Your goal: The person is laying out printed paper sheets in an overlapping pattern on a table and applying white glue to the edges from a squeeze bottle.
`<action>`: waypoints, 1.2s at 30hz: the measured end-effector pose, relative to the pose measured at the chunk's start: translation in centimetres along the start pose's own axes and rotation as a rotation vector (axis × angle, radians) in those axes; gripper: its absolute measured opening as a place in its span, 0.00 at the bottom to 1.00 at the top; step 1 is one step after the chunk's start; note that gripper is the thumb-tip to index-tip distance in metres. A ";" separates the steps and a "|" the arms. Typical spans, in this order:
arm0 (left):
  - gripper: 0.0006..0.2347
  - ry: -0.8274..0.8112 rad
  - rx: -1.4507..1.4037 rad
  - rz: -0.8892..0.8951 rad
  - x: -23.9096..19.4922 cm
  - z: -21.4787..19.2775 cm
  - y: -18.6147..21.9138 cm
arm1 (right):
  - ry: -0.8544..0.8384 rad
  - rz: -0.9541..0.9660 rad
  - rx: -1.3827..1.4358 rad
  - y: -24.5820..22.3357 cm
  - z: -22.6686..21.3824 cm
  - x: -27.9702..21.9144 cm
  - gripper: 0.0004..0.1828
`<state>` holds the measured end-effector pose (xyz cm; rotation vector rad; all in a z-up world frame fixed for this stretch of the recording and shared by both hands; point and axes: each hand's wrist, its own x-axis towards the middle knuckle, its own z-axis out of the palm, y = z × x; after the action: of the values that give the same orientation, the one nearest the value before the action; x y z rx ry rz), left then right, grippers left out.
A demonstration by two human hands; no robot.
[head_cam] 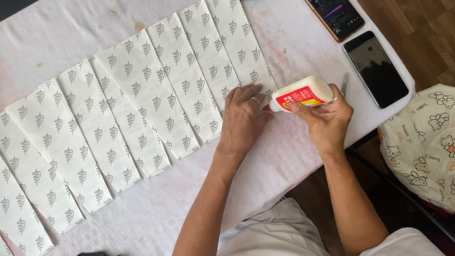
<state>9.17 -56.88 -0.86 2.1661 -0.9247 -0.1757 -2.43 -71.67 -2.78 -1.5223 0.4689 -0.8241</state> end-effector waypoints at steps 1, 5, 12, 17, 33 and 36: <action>0.19 0.001 -0.004 0.000 0.1 0.0 0.0 | -0.004 0.007 -0.009 0.4 0.3 -0.3 0.26; 0.19 0.015 0.000 0.000 0.0 0.8 -0.6 | 0.027 0.012 0.023 -0.3 -0.7 0.8 0.26; 0.12 0.094 -0.047 -0.033 0.2 0.9 -0.2 | 0.090 -0.060 -0.047 0.8 -3.4 1.6 0.28; 0.10 0.120 -0.062 -0.057 0.3 1.7 -0.8 | 0.053 -0.026 -0.020 0.1 -1.2 1.1 0.27; 0.09 0.102 -0.036 -0.067 0.4 -0.1 0.3 | 0.074 0.006 0.023 0.7 -0.4 0.8 0.28; 0.09 0.103 -0.017 -0.066 0.5 -0.2 0.4 | 0.069 0.039 0.057 1.4 0.3 0.6 0.29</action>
<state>9.37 -57.25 -0.40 2.1695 -0.7920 -0.1033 -1.57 -72.06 -4.05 -1.4322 0.5200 -0.8551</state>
